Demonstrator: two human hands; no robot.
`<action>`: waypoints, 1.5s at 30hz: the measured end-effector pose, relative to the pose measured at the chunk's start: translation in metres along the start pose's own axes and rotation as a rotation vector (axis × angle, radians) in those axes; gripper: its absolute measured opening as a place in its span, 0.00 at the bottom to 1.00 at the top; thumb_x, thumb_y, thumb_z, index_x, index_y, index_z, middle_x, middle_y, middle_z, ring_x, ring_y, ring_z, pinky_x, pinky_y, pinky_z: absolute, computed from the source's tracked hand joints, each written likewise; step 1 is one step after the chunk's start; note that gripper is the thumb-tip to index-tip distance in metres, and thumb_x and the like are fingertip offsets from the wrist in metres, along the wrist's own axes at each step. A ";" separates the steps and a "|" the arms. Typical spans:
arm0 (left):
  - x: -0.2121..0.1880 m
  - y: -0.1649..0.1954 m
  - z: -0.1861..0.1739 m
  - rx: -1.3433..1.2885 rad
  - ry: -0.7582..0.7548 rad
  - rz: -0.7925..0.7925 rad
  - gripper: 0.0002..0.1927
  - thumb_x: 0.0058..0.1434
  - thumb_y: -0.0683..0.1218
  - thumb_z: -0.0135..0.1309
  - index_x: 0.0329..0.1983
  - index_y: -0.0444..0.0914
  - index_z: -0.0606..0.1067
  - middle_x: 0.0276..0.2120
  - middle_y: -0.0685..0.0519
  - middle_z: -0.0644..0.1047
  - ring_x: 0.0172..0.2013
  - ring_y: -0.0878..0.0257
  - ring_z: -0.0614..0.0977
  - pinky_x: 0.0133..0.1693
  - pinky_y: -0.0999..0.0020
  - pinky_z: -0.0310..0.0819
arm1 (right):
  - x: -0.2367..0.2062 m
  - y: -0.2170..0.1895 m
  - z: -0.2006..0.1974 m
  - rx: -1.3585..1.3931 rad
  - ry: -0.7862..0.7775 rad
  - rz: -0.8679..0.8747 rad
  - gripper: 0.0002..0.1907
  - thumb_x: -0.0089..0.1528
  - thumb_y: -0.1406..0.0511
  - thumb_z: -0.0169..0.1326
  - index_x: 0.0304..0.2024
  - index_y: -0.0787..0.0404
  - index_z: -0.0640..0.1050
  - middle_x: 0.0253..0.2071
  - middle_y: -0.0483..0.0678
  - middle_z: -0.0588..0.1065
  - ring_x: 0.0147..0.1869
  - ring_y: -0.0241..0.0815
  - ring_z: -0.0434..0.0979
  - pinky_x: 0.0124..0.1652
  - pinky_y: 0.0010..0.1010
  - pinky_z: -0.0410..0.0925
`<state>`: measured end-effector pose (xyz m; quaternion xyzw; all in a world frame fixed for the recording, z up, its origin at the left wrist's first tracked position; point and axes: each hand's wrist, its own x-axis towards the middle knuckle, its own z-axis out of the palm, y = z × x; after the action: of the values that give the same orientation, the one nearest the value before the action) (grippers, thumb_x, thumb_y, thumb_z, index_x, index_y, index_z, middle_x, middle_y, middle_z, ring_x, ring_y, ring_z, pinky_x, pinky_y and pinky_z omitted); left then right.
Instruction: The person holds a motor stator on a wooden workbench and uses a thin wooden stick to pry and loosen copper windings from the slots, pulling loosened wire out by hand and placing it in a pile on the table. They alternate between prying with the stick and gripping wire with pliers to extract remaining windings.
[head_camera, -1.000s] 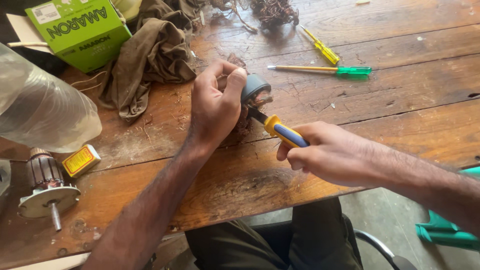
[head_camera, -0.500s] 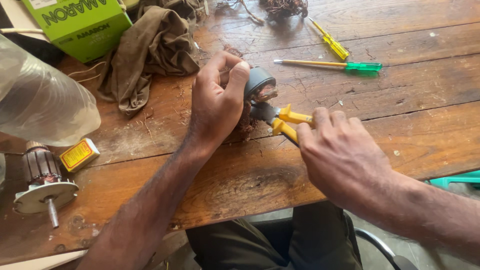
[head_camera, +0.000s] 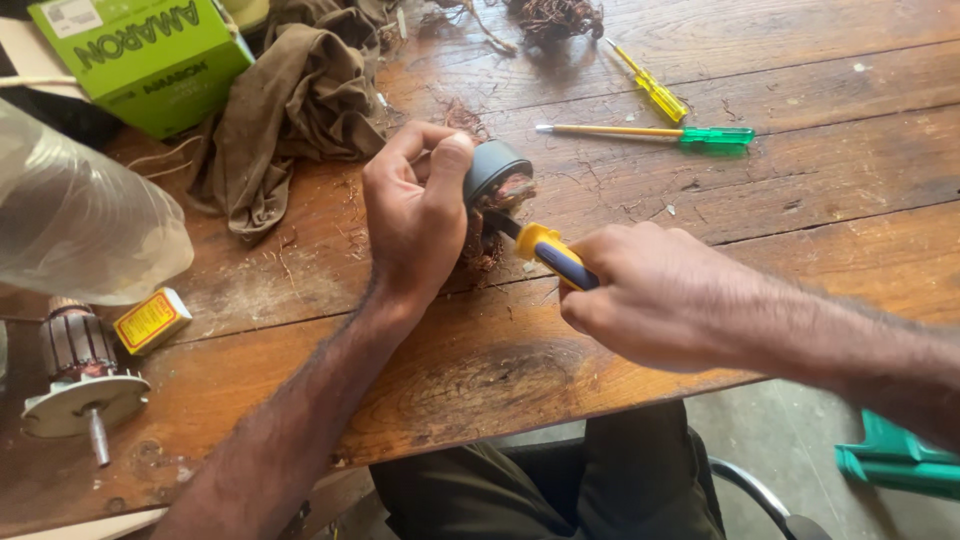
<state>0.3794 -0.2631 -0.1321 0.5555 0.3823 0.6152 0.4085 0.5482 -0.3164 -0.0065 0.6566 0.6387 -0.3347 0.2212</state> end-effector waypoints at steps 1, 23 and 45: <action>-0.001 0.000 0.000 -0.002 0.007 -0.008 0.11 0.71 0.46 0.51 0.40 0.31 0.76 0.28 0.52 0.80 0.28 0.71 0.78 0.30 0.75 0.70 | 0.001 0.002 0.000 0.063 -0.042 0.048 0.17 0.66 0.57 0.48 0.36 0.64 0.78 0.29 0.53 0.78 0.36 0.46 0.80 0.41 0.43 0.73; 0.006 0.001 -0.007 0.064 -0.078 -0.003 0.12 0.69 0.46 0.50 0.39 0.32 0.78 0.29 0.53 0.80 0.28 0.71 0.79 0.30 0.77 0.72 | 0.000 0.000 0.014 -0.293 0.210 -0.150 0.13 0.66 0.65 0.41 0.45 0.65 0.75 0.45 0.57 0.73 0.40 0.51 0.81 0.41 0.47 0.77; 0.029 0.005 -0.027 0.404 -0.264 0.072 0.18 0.66 0.54 0.51 0.38 0.35 0.83 0.34 0.52 0.78 0.39 0.62 0.79 0.41 0.63 0.77 | 0.045 0.159 0.053 0.397 0.226 -0.449 0.22 0.60 0.60 0.60 0.57 0.55 0.83 0.57 0.43 0.70 0.56 0.42 0.76 0.54 0.37 0.73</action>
<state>0.3509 -0.2383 -0.1187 0.7147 0.4208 0.4625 0.3134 0.6953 -0.3370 -0.0964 0.5627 0.7104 -0.4181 -0.0631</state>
